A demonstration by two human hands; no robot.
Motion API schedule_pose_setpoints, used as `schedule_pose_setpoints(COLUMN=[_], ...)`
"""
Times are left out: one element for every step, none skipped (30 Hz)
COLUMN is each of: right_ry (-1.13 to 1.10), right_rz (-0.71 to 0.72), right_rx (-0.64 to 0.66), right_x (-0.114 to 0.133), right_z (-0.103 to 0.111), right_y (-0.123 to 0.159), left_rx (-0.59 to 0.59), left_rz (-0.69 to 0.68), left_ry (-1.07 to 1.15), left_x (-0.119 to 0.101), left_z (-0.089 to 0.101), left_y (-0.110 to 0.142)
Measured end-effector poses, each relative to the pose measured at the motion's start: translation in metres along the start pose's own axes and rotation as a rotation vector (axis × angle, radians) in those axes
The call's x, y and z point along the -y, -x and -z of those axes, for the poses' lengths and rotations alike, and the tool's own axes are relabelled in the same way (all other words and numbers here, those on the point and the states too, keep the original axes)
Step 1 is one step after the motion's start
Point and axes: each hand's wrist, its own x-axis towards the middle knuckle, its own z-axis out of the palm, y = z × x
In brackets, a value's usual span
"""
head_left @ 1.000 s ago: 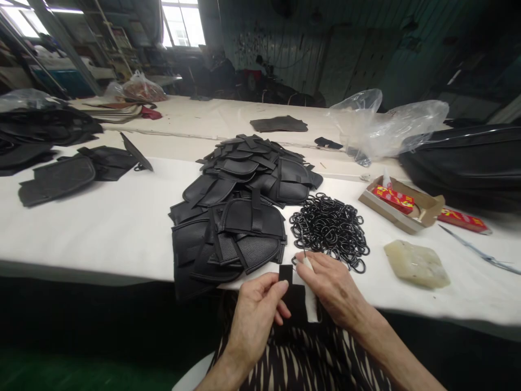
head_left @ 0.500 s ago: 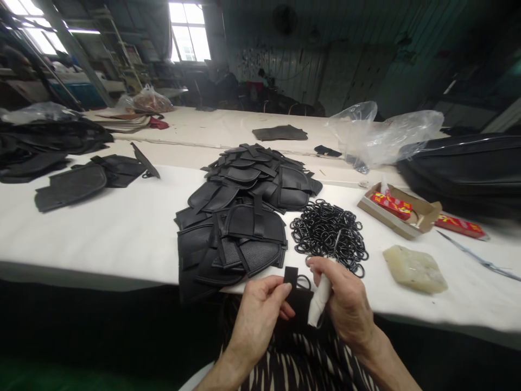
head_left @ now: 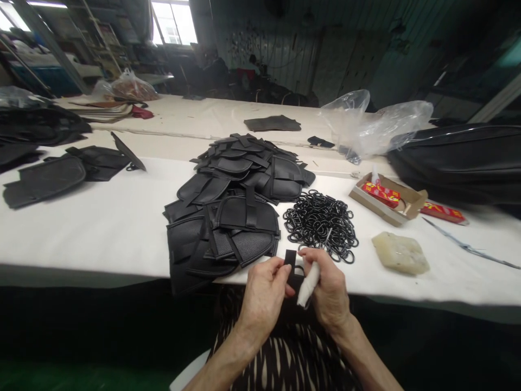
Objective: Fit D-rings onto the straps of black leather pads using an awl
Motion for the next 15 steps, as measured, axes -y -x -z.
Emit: schedule_pose_setpoints(right_ry=[-0.005,-0.006,-0.004,0.000,0.007,0.017,0.030,0.047,0.066,0.085,0.105,0.123,0.141,0.157,0.173], right_rz=[-0.033,-0.057,-0.072,-0.079,-0.078,-0.074,-0.068,-0.064,-0.060,-0.056,-0.052,-0.045,-0.037,-0.029,-0.021], right_rx=[-0.002,0.011,0.039,0.083,0.133,0.185,0.233,0.276,0.315,0.350,0.383,0.415,0.442,0.467,0.487], right_x=[0.000,0.000,0.000,0.000,0.000,0.000,0.001,0.002,0.003,0.004,0.005,0.007,0.008,0.010,0.011], right_z=[0.005,0.009,0.013,0.015,0.017,0.018,0.019,0.019,0.018,0.018,0.018,0.018,0.018,0.018,0.019], right_y=[0.001,0.001,0.002,0.002,0.002,0.002,0.001,0.000,-0.002,-0.004,-0.007,-0.010,-0.012,-0.015,-0.017], left_rx=[-0.002,-0.007,-0.009,-0.009,-0.006,-0.002,0.002,0.004,0.006,0.005,0.005,0.005,0.004,0.005,0.006], left_rz=[0.007,0.009,0.005,0.000,-0.005,-0.011,-0.015,-0.019,-0.023,-0.025,-0.027,-0.027,-0.025,-0.023,-0.021], left_ry=[-0.007,-0.016,-0.020,-0.019,-0.014,-0.008,-0.003,0.000,0.002,0.002,0.003,0.006,0.012,0.020,0.028], left_x=[0.000,0.000,0.000,0.000,0.000,0.000,0.000,0.000,0.000,0.000,0.000,0.000,0.000,-0.001,-0.001], left_z=[0.000,0.000,0.001,0.001,0.001,0.001,0.001,0.001,0.001,0.001,0.000,0.000,0.000,0.000,0.000], left_y=[0.001,0.002,0.002,0.003,0.003,0.003,0.003,0.003,0.003,0.003,0.003,0.003,0.003,0.003,0.003])
